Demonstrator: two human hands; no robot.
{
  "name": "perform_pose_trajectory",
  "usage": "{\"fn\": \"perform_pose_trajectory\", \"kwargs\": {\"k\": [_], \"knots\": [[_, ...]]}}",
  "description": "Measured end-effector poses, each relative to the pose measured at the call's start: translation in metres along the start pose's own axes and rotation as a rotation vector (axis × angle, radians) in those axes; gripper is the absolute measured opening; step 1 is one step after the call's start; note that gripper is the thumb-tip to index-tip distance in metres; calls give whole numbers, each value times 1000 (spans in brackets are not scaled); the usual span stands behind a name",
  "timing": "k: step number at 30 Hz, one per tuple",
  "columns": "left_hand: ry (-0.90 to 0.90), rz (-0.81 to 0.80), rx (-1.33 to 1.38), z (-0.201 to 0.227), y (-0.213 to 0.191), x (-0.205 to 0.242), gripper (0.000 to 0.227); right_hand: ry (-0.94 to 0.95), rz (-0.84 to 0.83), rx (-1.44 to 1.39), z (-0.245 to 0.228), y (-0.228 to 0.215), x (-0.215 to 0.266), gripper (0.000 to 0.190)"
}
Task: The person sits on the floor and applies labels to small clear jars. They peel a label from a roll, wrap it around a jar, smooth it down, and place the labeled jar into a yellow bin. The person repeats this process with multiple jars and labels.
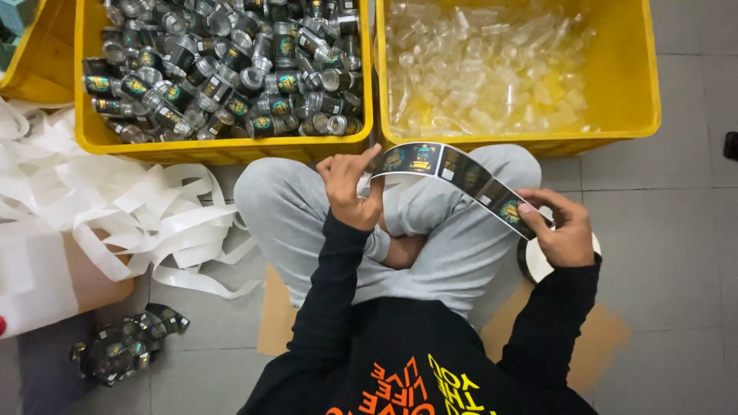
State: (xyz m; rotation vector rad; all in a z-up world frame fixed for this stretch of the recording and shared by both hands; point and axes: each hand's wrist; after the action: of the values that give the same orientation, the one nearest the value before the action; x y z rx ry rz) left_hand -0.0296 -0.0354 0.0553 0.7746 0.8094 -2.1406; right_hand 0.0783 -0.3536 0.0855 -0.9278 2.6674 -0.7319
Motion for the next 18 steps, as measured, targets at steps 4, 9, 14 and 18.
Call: {"fn": "perform_pose_trajectory", "kwargs": {"k": [4, 9, 14, 18], "knots": [[-19, 31, 28, 5, 1, -2, 34, 2, 1, 109, -17, -2, -9, 29], [-7, 46, 21, 6, -3, -6, 28, -185, 37, 565, -76, 8, -31, 18], [-33, 56, 35, 11, -4, -19, 28, -331, -90, 308, -101, 43, -67, 29], [-14, 44, 7, -2, -5, -30, 27, -261, -243, 49, -98, 67, -94, 18]]}}
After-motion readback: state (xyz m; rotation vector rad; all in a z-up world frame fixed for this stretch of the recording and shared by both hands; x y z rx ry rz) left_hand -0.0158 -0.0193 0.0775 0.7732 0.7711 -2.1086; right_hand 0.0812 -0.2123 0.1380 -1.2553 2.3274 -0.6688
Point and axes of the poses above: each hand's wrist, its own x-axis away from the middle knuckle, its own y-axis out of the palm, z = x × y, and after that the axes turned 11 degrees about -z, right-handed
